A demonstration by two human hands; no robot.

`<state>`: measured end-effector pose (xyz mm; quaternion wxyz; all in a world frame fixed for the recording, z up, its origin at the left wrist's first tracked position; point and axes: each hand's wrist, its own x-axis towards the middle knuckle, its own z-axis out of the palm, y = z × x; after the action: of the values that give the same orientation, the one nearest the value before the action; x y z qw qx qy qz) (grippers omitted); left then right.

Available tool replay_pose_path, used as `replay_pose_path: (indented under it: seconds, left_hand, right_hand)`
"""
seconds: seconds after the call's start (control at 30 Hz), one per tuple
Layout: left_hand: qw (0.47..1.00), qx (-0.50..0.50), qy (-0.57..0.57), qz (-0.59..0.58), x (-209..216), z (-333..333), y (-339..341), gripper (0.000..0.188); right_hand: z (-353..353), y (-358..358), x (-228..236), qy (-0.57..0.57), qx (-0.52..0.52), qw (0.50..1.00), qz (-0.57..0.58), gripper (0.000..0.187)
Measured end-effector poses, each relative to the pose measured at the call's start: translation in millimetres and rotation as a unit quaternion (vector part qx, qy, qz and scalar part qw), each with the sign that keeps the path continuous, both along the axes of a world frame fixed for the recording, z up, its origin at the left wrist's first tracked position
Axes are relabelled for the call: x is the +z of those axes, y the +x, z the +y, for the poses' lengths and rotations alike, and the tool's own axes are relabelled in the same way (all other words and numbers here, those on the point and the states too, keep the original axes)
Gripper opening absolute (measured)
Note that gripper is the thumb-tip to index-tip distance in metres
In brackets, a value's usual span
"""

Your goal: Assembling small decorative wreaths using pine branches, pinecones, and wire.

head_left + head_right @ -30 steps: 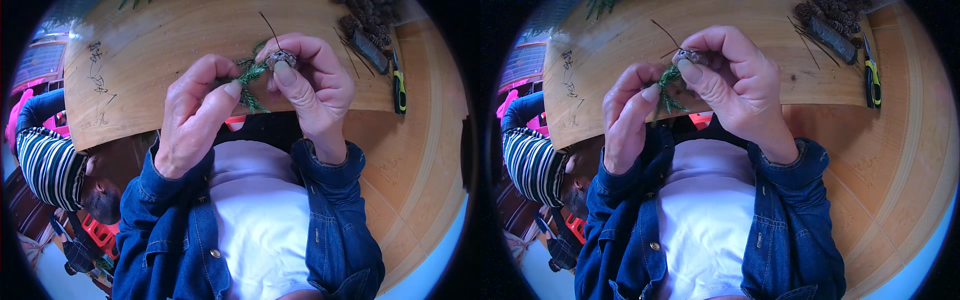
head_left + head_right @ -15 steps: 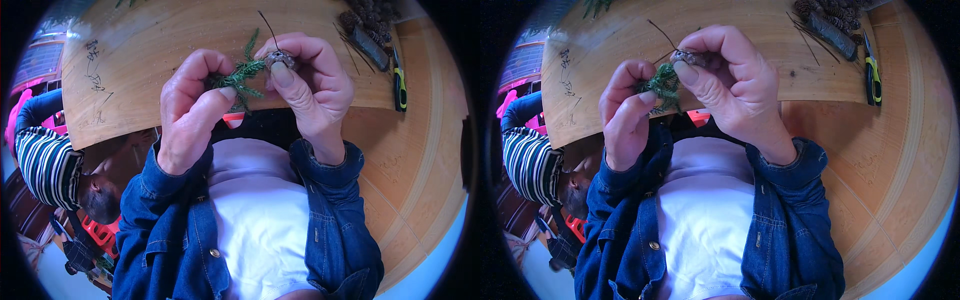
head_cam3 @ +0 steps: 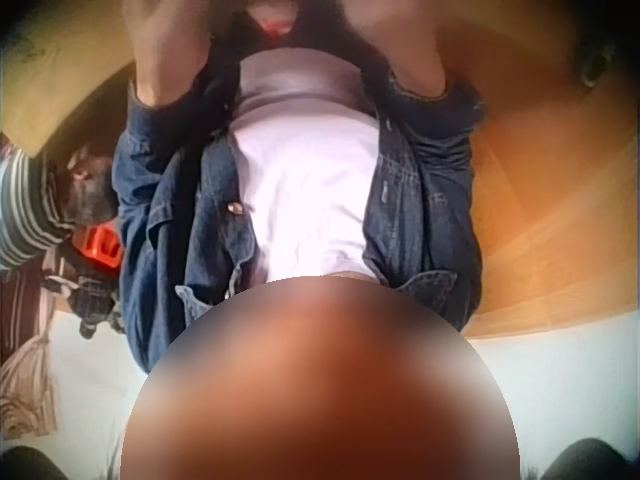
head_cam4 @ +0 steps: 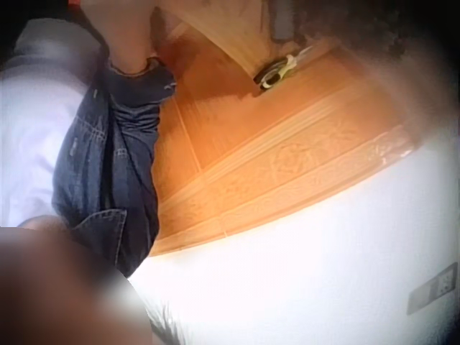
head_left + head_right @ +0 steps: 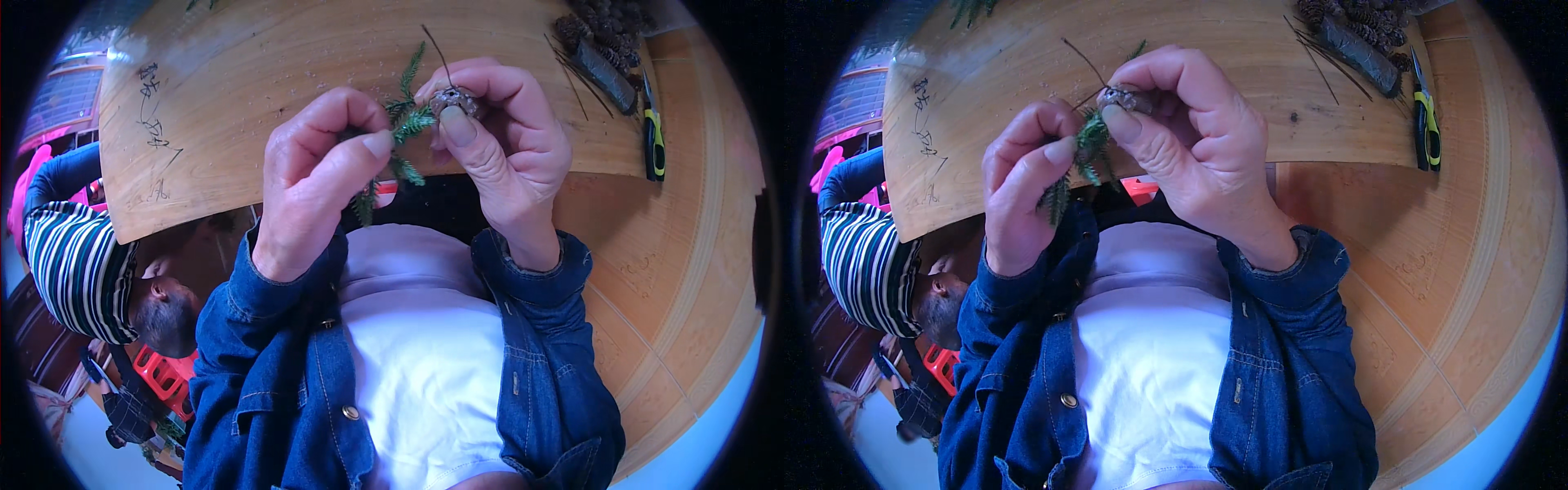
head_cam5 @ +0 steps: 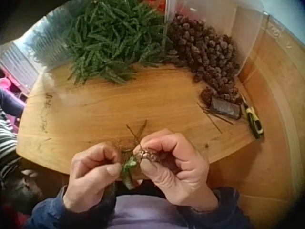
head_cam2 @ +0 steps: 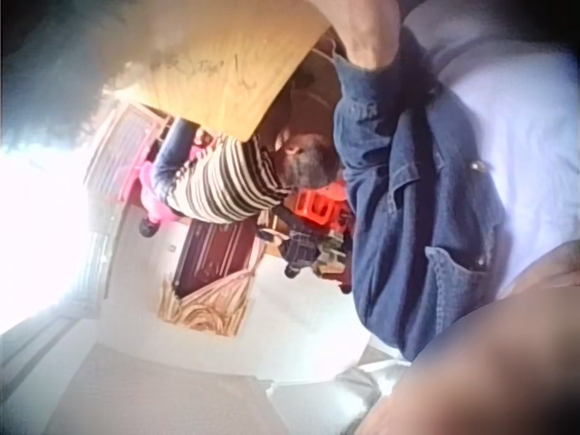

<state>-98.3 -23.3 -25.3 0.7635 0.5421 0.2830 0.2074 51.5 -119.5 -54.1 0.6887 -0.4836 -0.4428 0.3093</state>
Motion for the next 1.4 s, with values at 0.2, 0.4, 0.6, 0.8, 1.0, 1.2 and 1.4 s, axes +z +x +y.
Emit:
replay_pose_path:
  seconds: [0.2, 0.4, 0.6, 0.8, 1.0, 1.2, 1.4]
  left_hand:
    - [0.999, 0.022, -0.003, -0.025, -2, -9, 2, 0.011]
    - [0.998, 0.004, 0.049, 0.027, -4, -7, -1, 0.013]
    - [0.997, 0.058, 0.02, -0.039, -8, -6, -1, 0.013]
    - [0.995, 0.08, 0.057, -0.029, -19, -4, -5, 0.015]
    - [0.995, 0.091, 0.044, 0.002, -4, -6, -1, 0.016]
    - [0.993, 0.076, 0.088, 0.03, 0, -7, 0, 0.012]
    - [0.984, 0.039, 0.165, 0.06, -6, -7, -1, 0.01]
  right_hand:
    - [0, 1, 0, -0.002, -0.002, 0.999, 0.046, 0.026]
    - [0, -1, 1, -0.021, 0.0, 0.999, 0.039, 0.028]
    - [-3, -1, -1, 0.067, -0.062, 0.994, -0.053, 0.03]
    - [-26, -1, 7, 0.028, 0.019, 0.982, -0.187, 0.03]
    - [-24, -2, 18, -0.04, -0.002, 0.973, -0.227, 0.024]
    - [-23, -1, 20, -0.055, -0.006, 0.966, -0.251, 0.023]
    - [-18, -2, 17, -0.052, -0.011, 0.966, -0.255, 0.022]
